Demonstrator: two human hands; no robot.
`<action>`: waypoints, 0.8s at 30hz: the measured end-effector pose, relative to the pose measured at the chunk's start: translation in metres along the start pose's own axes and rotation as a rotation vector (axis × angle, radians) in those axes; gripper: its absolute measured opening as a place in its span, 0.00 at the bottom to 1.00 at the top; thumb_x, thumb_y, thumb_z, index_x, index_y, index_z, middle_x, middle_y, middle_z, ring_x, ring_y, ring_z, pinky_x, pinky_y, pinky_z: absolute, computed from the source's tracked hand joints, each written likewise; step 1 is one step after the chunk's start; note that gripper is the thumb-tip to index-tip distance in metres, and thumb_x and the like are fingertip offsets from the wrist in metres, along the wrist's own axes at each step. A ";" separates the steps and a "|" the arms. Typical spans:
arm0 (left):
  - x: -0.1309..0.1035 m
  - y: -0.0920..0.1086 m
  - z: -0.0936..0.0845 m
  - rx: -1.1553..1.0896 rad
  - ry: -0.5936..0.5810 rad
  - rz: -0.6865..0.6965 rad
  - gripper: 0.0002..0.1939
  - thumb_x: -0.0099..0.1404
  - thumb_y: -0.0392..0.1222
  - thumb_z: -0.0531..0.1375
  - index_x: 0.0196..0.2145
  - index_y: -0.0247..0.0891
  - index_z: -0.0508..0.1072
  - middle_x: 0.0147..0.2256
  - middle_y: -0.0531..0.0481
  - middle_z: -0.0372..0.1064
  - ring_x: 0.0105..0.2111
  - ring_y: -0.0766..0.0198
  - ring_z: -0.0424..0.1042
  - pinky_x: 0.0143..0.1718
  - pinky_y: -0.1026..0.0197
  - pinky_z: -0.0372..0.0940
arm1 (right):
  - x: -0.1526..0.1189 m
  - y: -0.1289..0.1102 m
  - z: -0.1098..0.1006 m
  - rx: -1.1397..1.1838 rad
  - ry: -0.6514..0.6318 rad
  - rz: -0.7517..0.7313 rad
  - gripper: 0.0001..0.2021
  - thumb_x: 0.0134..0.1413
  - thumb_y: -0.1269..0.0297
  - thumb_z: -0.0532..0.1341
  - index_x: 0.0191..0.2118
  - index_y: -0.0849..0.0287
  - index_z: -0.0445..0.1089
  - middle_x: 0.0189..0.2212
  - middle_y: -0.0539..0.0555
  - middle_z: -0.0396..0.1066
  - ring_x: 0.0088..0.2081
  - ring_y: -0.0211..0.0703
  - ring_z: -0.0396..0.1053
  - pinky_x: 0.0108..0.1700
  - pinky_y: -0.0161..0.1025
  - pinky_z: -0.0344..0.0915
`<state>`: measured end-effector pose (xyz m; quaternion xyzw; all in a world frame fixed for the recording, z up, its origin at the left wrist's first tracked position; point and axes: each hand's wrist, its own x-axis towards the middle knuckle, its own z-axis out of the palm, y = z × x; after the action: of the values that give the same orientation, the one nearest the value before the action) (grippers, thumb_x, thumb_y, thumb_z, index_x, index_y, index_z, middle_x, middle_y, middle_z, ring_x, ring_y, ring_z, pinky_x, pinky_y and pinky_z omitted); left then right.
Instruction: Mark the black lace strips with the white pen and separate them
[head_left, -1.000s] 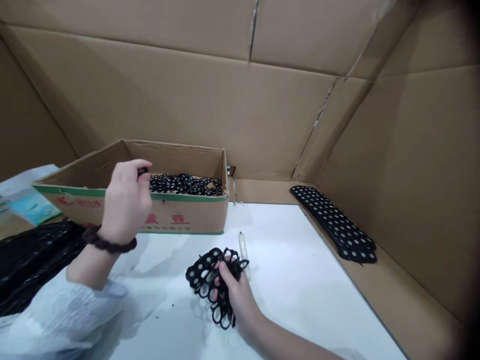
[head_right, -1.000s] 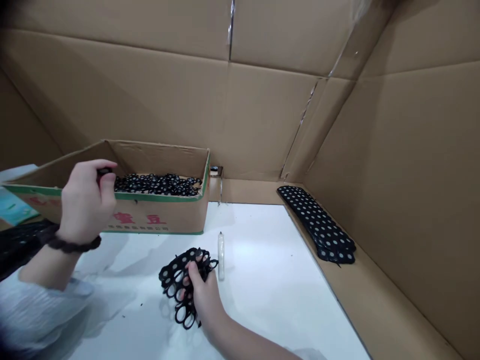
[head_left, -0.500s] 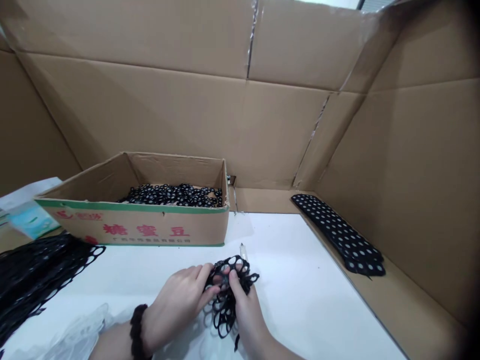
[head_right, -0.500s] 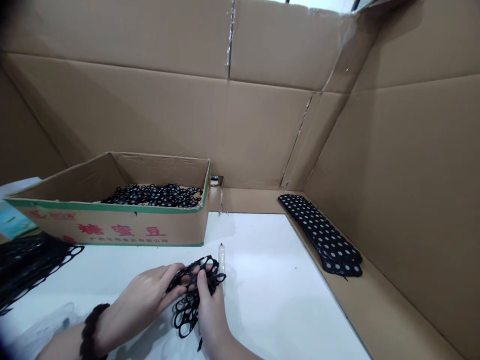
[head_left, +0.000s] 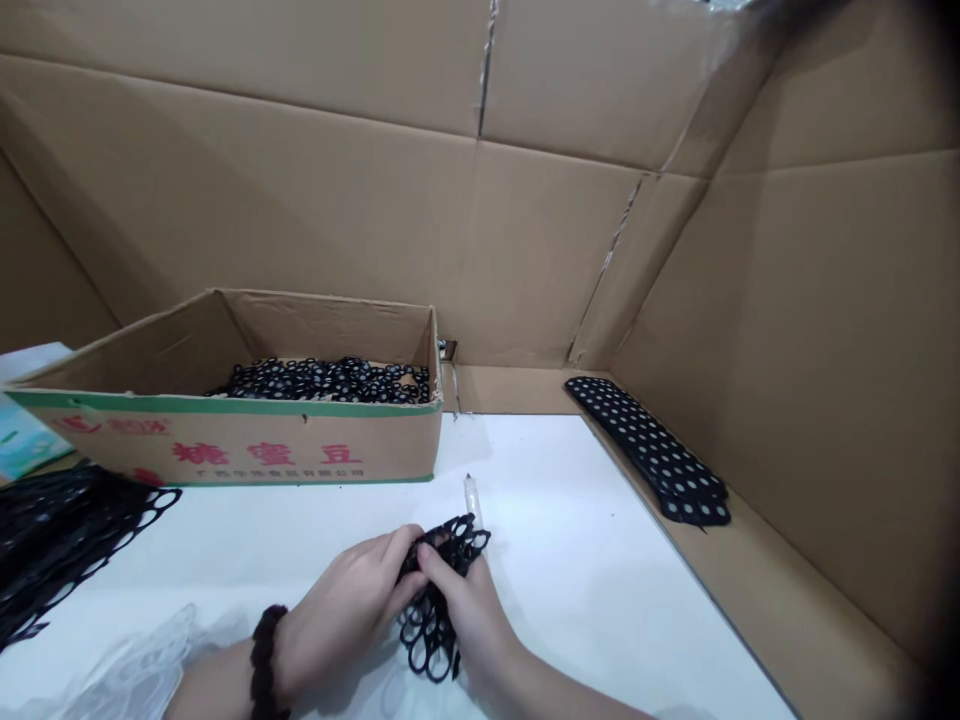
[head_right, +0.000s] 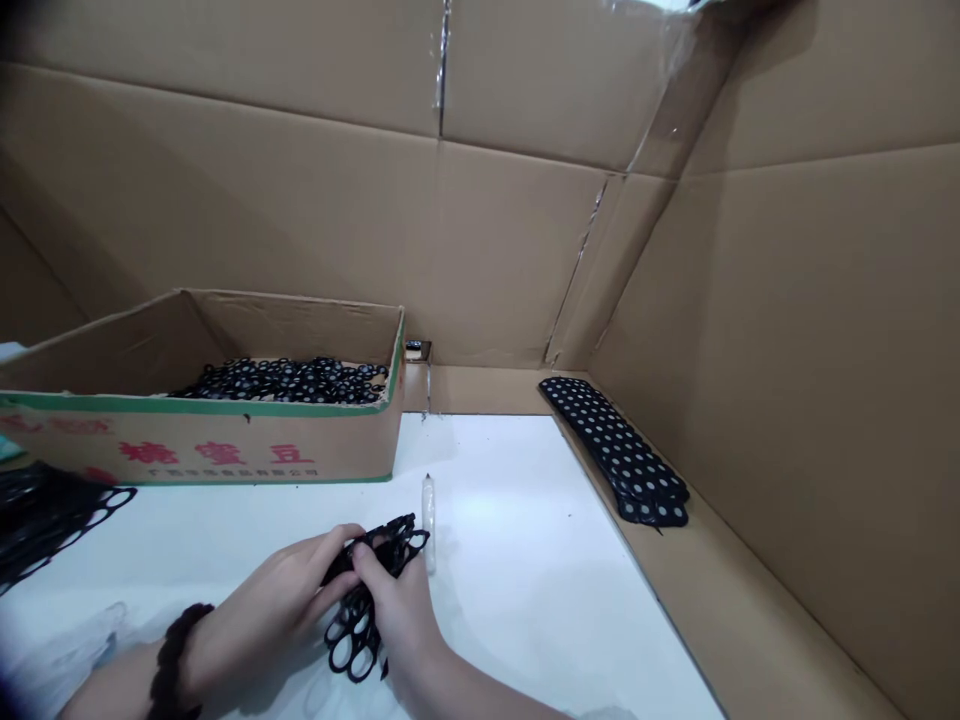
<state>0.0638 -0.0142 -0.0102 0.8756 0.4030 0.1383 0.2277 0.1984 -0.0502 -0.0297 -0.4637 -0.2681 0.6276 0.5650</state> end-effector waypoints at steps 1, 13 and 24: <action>0.000 0.001 -0.001 -0.038 -0.010 0.001 0.10 0.66 0.44 0.44 0.44 0.41 0.56 0.39 0.48 0.67 0.38 0.60 0.67 0.36 0.61 0.60 | 0.000 0.001 0.000 -0.001 0.015 0.011 0.17 0.45 0.58 0.62 0.40 0.62 0.66 0.36 0.56 0.71 0.41 0.45 0.68 0.45 0.41 0.63; 0.014 -0.002 -0.013 -0.787 -0.071 -0.202 0.16 0.65 0.52 0.44 0.29 0.37 0.58 0.22 0.53 0.64 0.23 0.66 0.65 0.25 0.66 0.58 | -0.005 -0.003 0.006 -0.169 -0.066 -0.004 0.12 0.49 0.59 0.57 0.23 0.63 0.62 0.18 0.47 0.60 0.22 0.31 0.56 0.26 0.30 0.54; 0.034 -0.026 -0.135 0.355 0.969 -0.278 0.13 0.65 0.42 0.45 0.43 0.36 0.63 0.38 0.49 0.65 0.37 0.61 0.65 0.40 0.60 0.60 | -0.006 0.001 0.007 -0.160 -0.051 0.085 0.08 0.46 0.62 0.57 0.30 0.62 0.63 0.16 0.46 0.60 0.20 0.32 0.57 0.23 0.30 0.54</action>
<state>0.0106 0.0656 0.0945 0.6747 0.5913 0.4251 -0.1200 0.1910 -0.0546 -0.0259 -0.5022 -0.3114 0.6393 0.4921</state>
